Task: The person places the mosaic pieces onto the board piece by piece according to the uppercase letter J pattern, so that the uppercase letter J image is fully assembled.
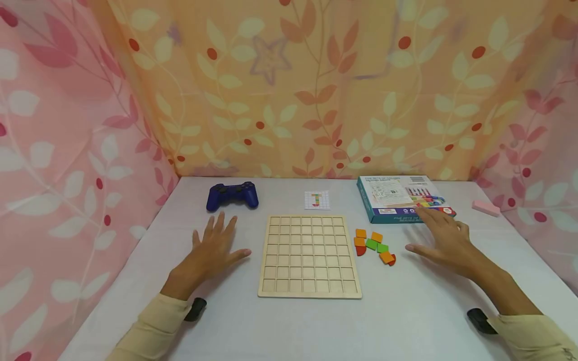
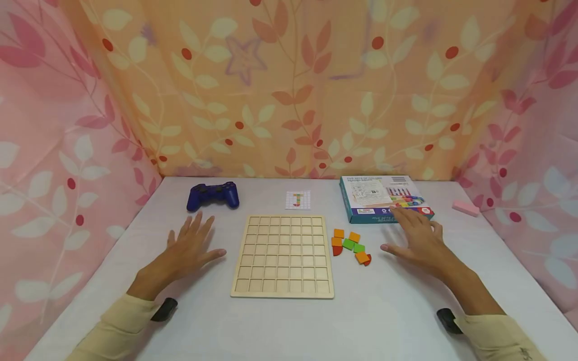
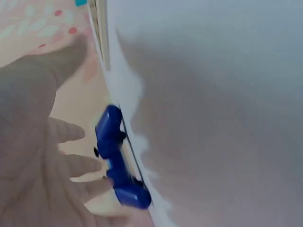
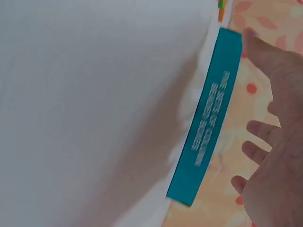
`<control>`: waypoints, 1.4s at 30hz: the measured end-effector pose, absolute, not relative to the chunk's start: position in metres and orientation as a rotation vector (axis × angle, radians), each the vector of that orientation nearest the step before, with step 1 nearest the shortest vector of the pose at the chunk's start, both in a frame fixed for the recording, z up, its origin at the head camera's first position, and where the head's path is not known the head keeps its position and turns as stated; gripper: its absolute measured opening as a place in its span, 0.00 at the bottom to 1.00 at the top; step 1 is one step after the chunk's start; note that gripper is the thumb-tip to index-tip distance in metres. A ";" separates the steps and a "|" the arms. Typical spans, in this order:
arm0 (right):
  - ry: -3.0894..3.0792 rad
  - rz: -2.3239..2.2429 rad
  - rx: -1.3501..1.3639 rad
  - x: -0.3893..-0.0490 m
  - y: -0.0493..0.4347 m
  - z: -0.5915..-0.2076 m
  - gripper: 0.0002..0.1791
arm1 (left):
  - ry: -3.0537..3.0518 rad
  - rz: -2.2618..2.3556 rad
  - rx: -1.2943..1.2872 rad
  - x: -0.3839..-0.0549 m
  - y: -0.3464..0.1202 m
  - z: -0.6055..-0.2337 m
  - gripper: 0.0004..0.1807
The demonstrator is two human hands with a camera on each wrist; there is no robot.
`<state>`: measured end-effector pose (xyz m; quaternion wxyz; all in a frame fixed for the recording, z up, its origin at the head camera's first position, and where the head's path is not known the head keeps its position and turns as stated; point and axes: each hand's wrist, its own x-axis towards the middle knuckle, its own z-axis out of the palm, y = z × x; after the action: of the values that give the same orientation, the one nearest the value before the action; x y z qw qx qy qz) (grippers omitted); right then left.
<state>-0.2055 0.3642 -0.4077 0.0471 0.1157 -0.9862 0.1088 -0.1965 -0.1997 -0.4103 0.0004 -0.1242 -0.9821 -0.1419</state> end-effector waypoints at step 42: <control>-3.081 0.604 0.581 -0.253 0.253 -0.414 0.17 | -2.972 -1.203 -0.528 -0.222 -0.146 -0.424 0.29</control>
<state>-0.2533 0.2529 -0.4139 -0.0258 0.1820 -0.9646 0.1891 -0.2220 -0.1462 -0.4242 -0.0538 -0.1624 -0.9133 -0.3697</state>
